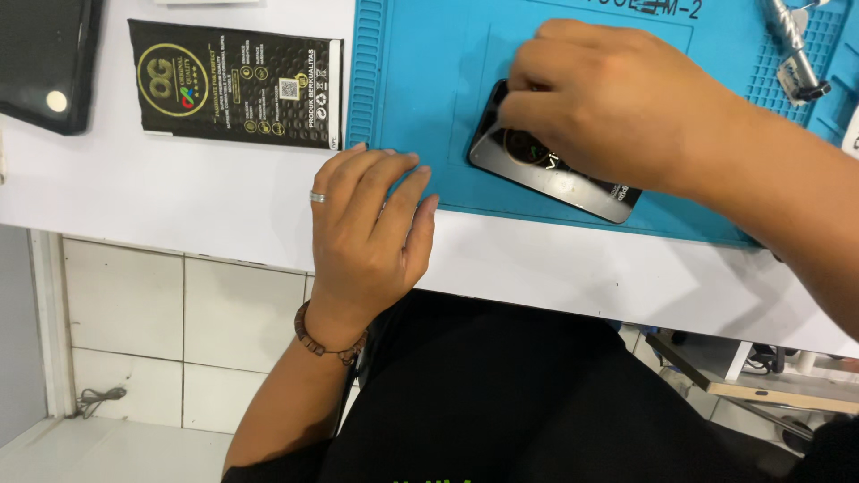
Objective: The person snaps the back cover onto a smartphone, inserts the SIM tray, and applies a clear screen protector.
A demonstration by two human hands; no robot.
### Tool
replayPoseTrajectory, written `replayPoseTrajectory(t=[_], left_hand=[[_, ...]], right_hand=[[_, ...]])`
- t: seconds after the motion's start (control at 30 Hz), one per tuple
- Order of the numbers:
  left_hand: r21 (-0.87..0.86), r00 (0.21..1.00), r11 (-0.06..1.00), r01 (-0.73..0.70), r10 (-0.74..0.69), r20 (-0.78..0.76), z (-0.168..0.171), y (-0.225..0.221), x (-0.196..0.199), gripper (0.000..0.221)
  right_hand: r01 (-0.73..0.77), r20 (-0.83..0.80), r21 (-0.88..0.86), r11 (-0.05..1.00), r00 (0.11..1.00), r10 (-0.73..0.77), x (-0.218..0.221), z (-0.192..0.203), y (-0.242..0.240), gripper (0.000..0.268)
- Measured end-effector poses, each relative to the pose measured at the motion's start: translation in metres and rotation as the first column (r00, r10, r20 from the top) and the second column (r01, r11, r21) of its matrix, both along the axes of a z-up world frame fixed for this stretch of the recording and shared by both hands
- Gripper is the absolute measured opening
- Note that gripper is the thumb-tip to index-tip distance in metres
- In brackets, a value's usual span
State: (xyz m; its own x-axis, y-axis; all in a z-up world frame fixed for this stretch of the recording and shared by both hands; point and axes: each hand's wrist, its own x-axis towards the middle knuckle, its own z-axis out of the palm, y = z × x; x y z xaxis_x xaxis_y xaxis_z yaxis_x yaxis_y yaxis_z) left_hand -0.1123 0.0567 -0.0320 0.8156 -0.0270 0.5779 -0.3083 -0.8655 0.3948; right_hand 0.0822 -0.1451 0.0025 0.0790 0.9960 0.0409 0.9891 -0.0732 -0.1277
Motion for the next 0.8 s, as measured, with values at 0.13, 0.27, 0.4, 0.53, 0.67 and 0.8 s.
replayPoseTrajectory(t=[0.13, 0.27, 0.4, 0.53, 0.67, 0.8], left_hand=[[-0.009, 1.0, 1.0, 0.006, -0.006, -0.003, -0.003, 0.0, 0.0, 0.012], [0.004, 1.0, 1.0, 0.005, -0.005, -0.005, -0.003, -0.001, -0.001, 0.011], [0.012, 1.0, 1.0, -0.011, 0.011, -0.007, -0.002, -0.002, -0.002, 0.012], [0.039, 0.999, 0.999, -0.018, 0.017, 0.037, -0.002, -0.005, -0.001, 0.017], [0.051, 0.999, 0.999, 0.011, -0.013, 0.042, -0.002, -0.006, -0.003, 0.014], [0.062, 0.998, 0.998, 0.007, -0.011, 0.056, -0.006, -0.007, -0.006, 0.015]], right_hand=[[0.094, -0.16, 0.146, 0.985, 0.985, -0.07, -0.015, 0.001, -0.029, 0.008], [0.17, -0.156, 0.176, 0.97, 0.977, -0.143, -0.027, -0.004, -0.061, 0.01], [0.295, -0.144, 0.113, 0.949, 0.95, -0.278, -0.039, -0.01, -0.104, 0.012], [0.416, -0.113, 0.043, 0.908, 0.905, -0.409, -0.056, -0.009, -0.156, 0.017], [0.551, -0.08, 0.081, 0.831, 0.834, -0.545, -0.083, -0.011, -0.209, 0.016], [0.654, -0.256, 0.052, 0.755, 0.739, -0.623, -0.125, -0.01, -0.278, 0.007]])
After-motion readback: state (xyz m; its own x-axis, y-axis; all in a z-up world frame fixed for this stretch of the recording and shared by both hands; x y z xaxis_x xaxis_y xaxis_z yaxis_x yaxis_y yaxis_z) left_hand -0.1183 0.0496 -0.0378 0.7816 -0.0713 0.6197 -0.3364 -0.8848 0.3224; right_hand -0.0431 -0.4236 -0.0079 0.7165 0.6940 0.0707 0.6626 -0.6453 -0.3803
